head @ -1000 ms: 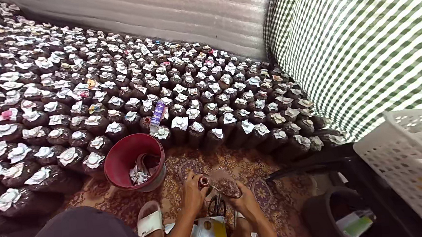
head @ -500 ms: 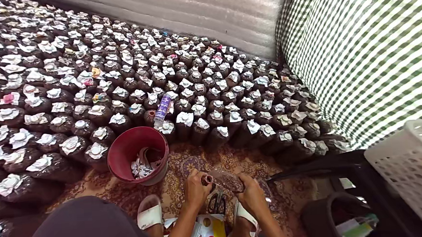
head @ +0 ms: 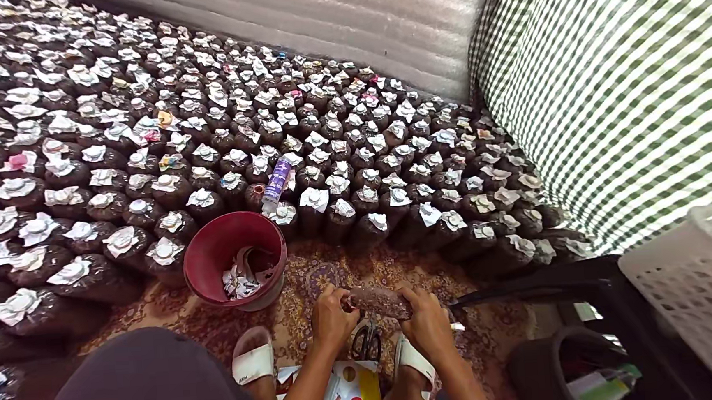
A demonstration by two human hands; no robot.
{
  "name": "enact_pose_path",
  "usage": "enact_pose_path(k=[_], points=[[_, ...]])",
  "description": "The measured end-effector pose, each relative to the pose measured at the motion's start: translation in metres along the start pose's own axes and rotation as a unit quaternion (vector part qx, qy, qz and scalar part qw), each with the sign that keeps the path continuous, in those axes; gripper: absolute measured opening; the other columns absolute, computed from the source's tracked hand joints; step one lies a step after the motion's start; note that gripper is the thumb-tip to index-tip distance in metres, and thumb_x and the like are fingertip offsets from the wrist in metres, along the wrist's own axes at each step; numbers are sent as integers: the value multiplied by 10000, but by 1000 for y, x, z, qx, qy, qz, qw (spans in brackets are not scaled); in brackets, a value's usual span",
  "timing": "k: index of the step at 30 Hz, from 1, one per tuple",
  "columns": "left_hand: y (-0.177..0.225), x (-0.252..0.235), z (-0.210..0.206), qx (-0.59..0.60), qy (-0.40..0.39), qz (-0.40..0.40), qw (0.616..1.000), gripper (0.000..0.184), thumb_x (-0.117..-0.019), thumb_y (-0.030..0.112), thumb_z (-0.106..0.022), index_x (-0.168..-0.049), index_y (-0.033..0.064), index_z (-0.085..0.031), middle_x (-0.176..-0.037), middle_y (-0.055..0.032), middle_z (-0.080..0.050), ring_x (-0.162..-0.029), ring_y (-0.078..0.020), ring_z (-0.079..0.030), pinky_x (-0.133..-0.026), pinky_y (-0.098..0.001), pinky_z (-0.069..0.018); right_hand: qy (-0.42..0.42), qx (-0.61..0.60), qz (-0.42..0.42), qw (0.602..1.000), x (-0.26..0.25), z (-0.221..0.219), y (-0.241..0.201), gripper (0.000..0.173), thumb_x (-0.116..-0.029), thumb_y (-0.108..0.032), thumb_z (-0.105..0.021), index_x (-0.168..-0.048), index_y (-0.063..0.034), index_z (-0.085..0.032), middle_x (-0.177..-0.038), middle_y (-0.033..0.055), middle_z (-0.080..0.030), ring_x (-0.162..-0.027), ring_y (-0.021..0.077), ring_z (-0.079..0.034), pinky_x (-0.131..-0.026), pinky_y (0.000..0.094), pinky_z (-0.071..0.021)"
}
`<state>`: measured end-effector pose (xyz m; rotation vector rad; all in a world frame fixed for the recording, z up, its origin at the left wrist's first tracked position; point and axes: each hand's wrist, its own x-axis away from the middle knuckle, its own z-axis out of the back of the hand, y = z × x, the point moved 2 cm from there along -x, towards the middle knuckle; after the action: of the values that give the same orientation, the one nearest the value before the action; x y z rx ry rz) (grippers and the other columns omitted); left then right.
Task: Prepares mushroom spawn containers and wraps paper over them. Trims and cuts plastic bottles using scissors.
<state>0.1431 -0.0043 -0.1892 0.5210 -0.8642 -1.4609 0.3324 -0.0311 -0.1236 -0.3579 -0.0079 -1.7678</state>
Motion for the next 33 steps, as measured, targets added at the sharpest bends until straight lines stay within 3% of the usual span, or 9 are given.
enact_pose_path(k=[20,26,31,33], points=[[-1,0,-3,-4,-1,6,1000,337,-802,246,-753,-1090,71,-754,-1102,-88,-687,-940,-189,-687,-852,-358,-575,-2,7,-7,1000,0,2,-5,554,-790,-83,-748,-1321,-229,-687,-1288,137,-649,-1257,392,-562,-937,610,-482],[-2,-1,-3,-3,-10,9,1000,356,-809,237,-753,-1125,74,-743,-1140,-91,-680,-967,-191,-683,-871,-357,-571,15,-13,1,1000,1,-6,-1,530,-771,-71,-755,-1279,-211,-704,-1238,128,-666,-1202,398,-589,-893,617,-495],[-5,1,-2,3,-10,-5,1000,399,-825,263,-764,-1175,73,-736,-1178,-115,-675,-1011,-212,-681,-912,-374,-564,4,-85,-14,996,1,-16,7,476,-808,-146,-768,-1279,-159,-699,-1258,155,-665,-1232,409,-578,-957,639,-476],[-8,2,0,6,-12,-8,1000,439,-813,251,-774,-1214,79,-725,-1215,-123,-665,-1049,-219,-672,-939,-367,-556,1,-145,-15,989,1,-25,14,459,-826,-184,-794,-1271,-119,-702,-1246,153,-684,-1208,375,-610,-1017,587,-480]])
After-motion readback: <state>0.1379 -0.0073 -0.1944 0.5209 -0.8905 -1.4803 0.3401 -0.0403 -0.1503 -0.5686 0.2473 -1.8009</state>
